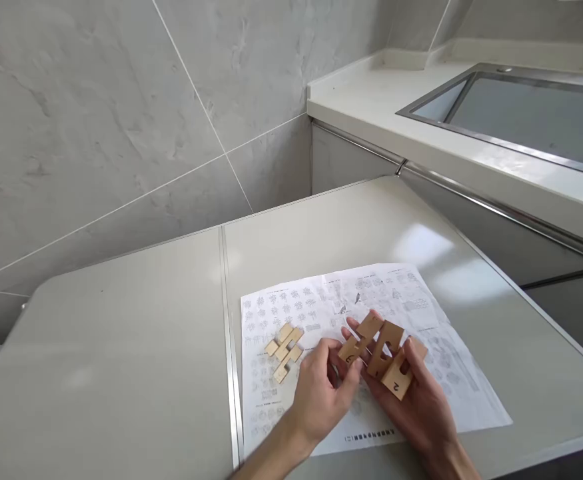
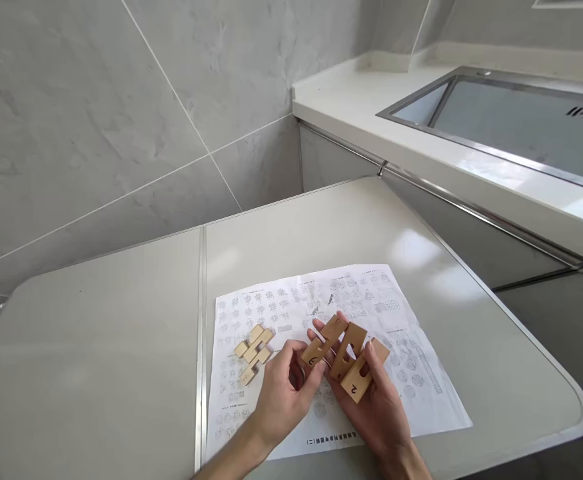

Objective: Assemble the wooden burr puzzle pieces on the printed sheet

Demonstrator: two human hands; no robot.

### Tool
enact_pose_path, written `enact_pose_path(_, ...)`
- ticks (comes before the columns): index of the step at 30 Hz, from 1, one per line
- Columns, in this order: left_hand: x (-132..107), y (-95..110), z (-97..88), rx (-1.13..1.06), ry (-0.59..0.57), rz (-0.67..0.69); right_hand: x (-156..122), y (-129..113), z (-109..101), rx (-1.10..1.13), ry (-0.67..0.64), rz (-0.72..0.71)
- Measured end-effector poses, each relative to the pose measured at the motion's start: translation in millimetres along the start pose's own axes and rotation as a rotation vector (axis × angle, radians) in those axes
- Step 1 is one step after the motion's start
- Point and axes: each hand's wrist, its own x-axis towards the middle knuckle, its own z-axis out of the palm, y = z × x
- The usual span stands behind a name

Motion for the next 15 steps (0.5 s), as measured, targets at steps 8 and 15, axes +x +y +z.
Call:
enact_pose_path(8,1.3,-3.7,-1.4,-0.051,0.008,-0.003,-1.6,-0.9,5.8,-0.023,0.000,-0.018)
enact_pose_path(15,1.6,0.7,-3.8,-0.333,0.045,0.010,-0.6,0.7,4.4,-0.018,0.000,-0.031)
